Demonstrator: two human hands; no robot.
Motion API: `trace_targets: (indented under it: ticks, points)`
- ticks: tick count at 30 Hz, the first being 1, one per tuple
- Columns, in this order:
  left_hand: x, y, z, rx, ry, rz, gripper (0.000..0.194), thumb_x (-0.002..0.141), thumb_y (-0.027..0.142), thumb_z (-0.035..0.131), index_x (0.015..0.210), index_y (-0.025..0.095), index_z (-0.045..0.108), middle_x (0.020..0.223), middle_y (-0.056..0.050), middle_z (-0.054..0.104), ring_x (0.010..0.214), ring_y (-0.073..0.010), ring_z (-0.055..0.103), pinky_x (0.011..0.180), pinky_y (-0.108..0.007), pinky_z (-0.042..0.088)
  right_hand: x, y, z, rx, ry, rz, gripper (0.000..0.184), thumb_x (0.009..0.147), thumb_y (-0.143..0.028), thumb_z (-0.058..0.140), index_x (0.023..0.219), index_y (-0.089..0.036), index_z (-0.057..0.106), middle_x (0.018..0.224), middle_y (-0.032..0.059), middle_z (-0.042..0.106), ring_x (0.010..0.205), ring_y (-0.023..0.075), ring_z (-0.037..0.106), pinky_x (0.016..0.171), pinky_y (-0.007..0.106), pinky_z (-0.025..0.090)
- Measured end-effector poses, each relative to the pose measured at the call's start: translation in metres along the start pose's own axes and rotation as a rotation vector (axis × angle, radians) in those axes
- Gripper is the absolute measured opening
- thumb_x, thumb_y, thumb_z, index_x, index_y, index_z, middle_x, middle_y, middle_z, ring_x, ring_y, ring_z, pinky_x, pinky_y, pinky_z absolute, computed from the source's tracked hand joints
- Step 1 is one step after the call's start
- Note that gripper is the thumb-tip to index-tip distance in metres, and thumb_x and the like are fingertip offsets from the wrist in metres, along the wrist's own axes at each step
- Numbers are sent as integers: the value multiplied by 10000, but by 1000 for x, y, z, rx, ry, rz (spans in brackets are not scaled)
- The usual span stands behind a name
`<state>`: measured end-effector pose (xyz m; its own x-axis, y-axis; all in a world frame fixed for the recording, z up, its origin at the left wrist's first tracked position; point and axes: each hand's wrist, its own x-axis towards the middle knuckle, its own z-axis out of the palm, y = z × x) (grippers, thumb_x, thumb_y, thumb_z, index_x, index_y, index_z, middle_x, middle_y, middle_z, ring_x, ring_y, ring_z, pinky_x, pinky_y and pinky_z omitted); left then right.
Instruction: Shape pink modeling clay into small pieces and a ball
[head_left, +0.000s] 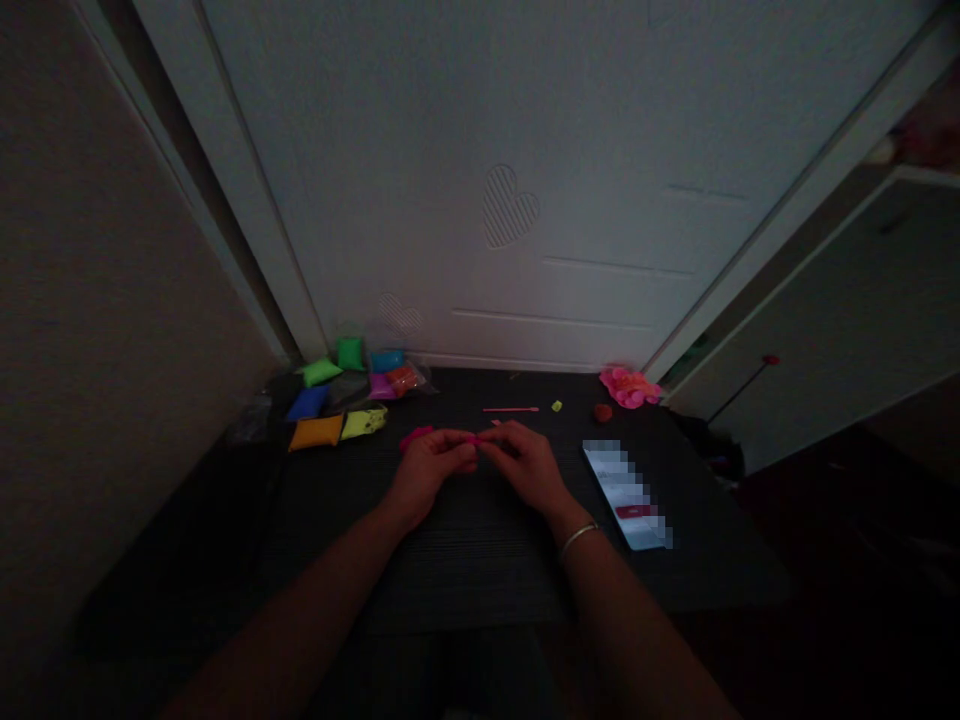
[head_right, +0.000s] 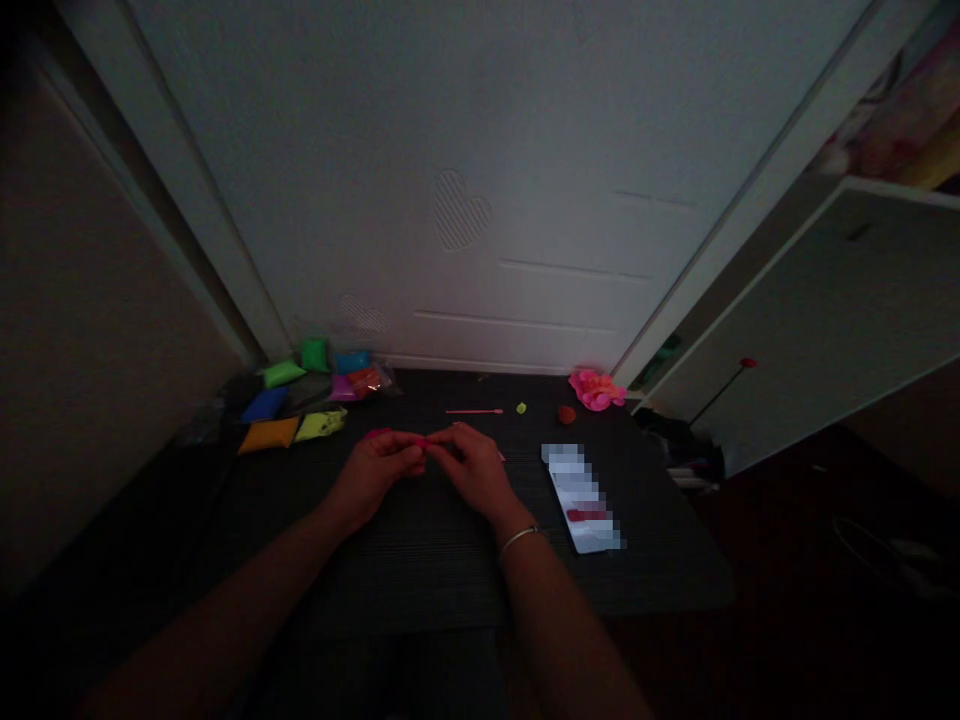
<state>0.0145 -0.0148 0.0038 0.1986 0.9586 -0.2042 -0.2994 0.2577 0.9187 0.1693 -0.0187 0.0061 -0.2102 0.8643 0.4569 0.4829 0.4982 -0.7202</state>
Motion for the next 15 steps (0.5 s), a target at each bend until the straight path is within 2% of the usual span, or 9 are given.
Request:
trace_targets:
  ticks: [8, 13, 15]
  points:
    - [-2, 0, 2, 31, 32, 8, 221, 566, 221, 727, 747, 119, 651, 682, -21, 642, 615, -103, 565, 597, -235, 484, -1, 2, 1, 29, 4, -28, 134, 790, -262, 558, 869, -213, 655, 781, 18, 619, 639, 112, 544, 580, 237, 430]
    - [-2, 1, 3, -65, 31, -25, 186, 594, 193, 713, 751, 120, 645, 744, -34, 655, 634, -100, 573, 597, -228, 488, -1, 2, 1, 29, -18, -29, 265, 774, -242, 578, 1036, -216, 598, 840, 25, 613, 603, 97, 520, 535, 224, 418]
    - [-2, 1, 3, -101, 21, -45, 173, 599, 181, 711, 747, 122, 644, 731, -27, 650, 632, -96, 575, 599, -227, 490, -1, 2, 1, 20, -29, -34, 259, 775, -226, 577, 1033, -216, 600, 849, 26, 610, 605, 95, 517, 541, 225, 420]
